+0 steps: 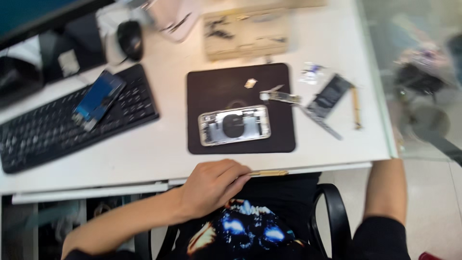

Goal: The person disassembles a smartphone by removing the back cover, disconnecting internal cables, and extracting the battery and logic board. They use a screwdriver and a plastic pry tool to separate components and place them on the work surface.

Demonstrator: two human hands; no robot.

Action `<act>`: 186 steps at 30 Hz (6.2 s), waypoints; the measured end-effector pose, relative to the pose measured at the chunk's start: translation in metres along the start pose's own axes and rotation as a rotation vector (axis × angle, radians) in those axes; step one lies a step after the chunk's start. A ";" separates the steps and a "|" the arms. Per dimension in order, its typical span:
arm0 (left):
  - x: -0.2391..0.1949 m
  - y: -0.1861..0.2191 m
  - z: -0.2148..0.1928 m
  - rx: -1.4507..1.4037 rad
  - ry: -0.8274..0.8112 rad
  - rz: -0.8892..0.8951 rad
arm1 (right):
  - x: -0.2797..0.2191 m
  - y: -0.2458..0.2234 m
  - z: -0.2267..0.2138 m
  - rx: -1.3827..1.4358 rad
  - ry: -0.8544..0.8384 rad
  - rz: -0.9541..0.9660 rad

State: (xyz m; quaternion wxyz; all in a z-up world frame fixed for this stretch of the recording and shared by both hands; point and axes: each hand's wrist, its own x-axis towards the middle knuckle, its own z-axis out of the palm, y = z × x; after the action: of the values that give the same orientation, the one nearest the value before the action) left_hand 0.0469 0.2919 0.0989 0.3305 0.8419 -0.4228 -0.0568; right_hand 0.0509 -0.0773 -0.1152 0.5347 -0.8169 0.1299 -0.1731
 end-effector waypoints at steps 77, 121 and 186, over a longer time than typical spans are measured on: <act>0.024 -0.121 -0.061 -0.018 -0.216 0.185 | -0.101 -0.228 0.115 0.229 -0.103 -0.020; 0.028 -0.137 -0.059 -0.165 -0.250 0.133 | -0.106 -0.225 0.147 -0.131 -0.037 -0.375; 0.016 -0.133 -0.049 -0.160 -0.080 0.165 | -0.118 -0.222 0.156 -0.275 -0.018 -0.370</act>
State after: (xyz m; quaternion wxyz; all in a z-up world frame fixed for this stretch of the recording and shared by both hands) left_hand 0.1657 0.3613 0.0595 0.3831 0.7723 -0.4974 -0.0967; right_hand 0.0160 0.1858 0.0141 0.3786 -0.8935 -0.0044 -0.2414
